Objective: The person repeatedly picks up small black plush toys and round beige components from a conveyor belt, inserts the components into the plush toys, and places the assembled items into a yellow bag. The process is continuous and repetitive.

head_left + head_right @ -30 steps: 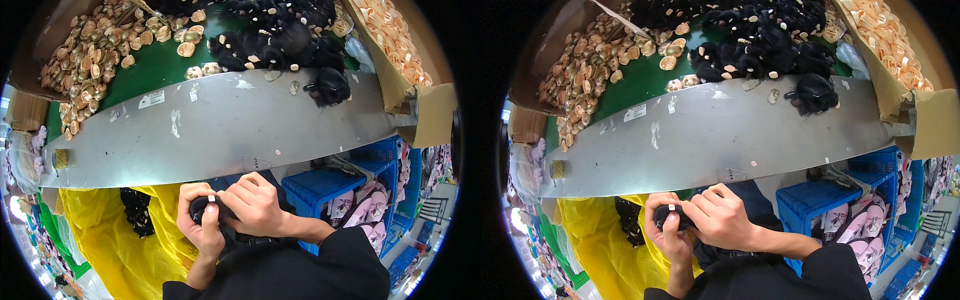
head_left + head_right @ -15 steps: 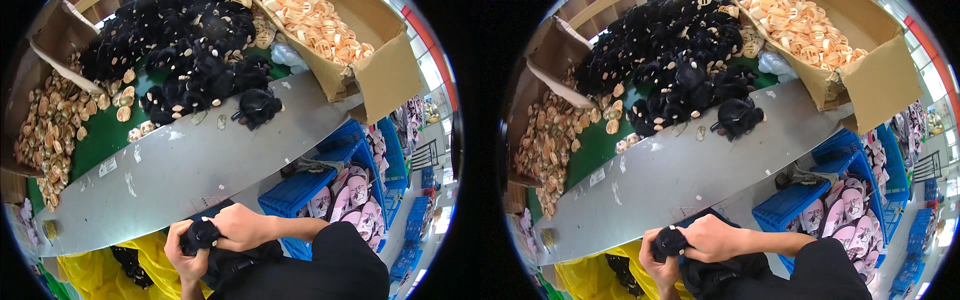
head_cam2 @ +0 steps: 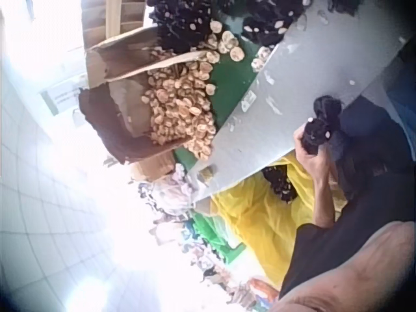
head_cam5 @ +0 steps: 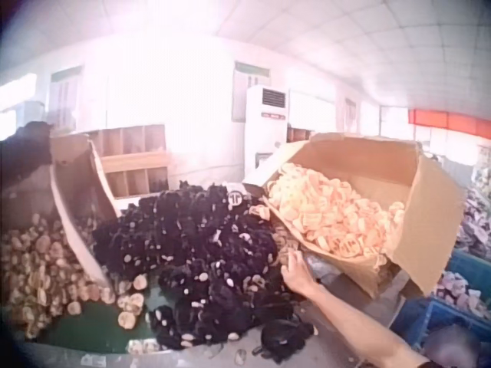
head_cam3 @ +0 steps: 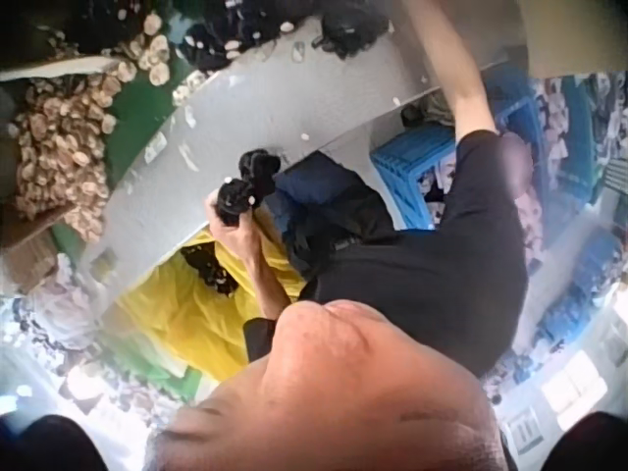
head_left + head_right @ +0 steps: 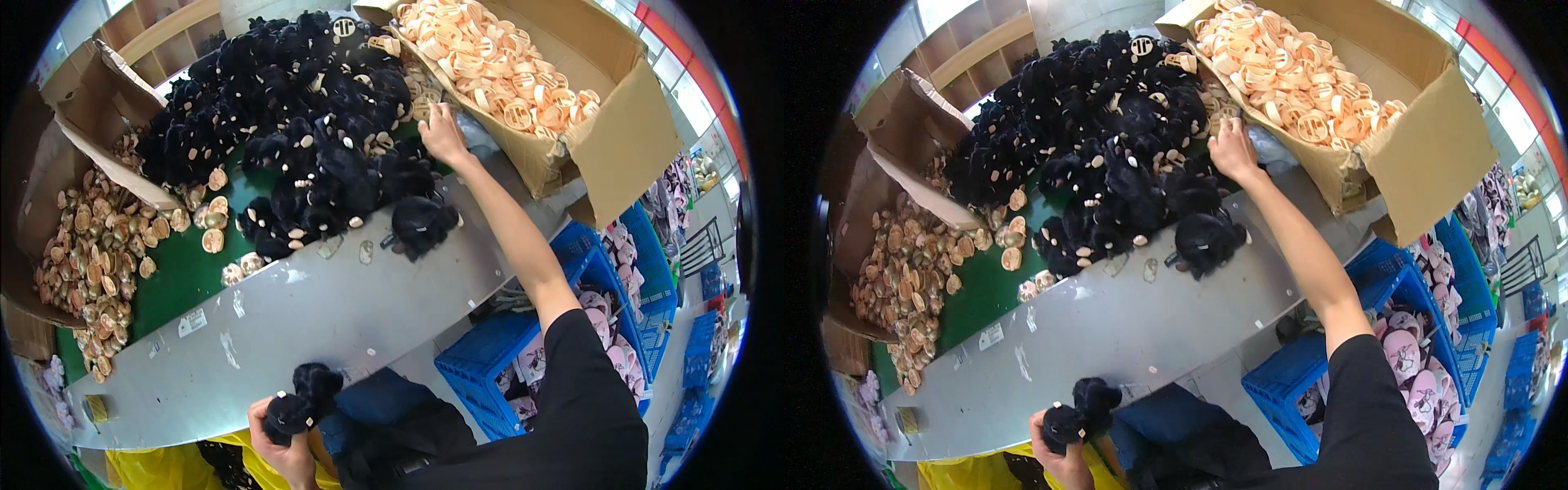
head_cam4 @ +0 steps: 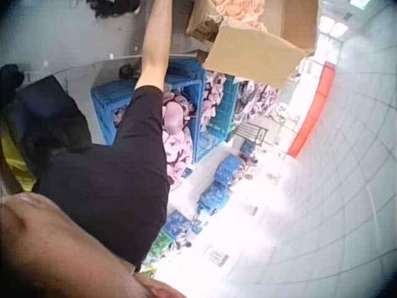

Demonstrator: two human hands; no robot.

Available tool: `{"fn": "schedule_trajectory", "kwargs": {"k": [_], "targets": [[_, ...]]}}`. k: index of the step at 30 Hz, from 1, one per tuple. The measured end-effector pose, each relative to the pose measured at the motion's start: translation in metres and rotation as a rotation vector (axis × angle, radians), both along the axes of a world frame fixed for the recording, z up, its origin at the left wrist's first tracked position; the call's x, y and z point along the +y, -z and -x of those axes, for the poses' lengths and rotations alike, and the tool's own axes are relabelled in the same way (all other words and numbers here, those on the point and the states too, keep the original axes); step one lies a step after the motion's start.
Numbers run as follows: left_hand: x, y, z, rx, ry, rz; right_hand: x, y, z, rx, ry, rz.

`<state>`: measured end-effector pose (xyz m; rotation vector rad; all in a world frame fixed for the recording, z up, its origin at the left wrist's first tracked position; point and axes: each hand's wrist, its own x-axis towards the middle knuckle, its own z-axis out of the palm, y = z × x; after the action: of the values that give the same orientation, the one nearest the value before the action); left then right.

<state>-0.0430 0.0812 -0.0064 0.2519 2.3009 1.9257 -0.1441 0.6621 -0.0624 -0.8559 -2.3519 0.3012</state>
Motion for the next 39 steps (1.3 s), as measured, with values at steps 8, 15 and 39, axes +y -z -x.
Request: {"fn": "schedule_trajectory", "kwargs": {"k": [8, 15, 39], "targets": [[-0.041, 0.061, 0.030, 0.254, -0.103, 0.400, 0.080, 0.005, 0.070, -0.319, 0.142, 0.069], [-0.079, 0.097, 0.034, 0.269, 0.065, 0.608, 0.115, 0.053, 0.057, -0.191, 0.000, -0.097], [-0.038, 0.022, 0.004, -0.023, -0.215, -0.184, -0.032, 0.005, -0.023, -0.122, -0.018, -0.026]]}}
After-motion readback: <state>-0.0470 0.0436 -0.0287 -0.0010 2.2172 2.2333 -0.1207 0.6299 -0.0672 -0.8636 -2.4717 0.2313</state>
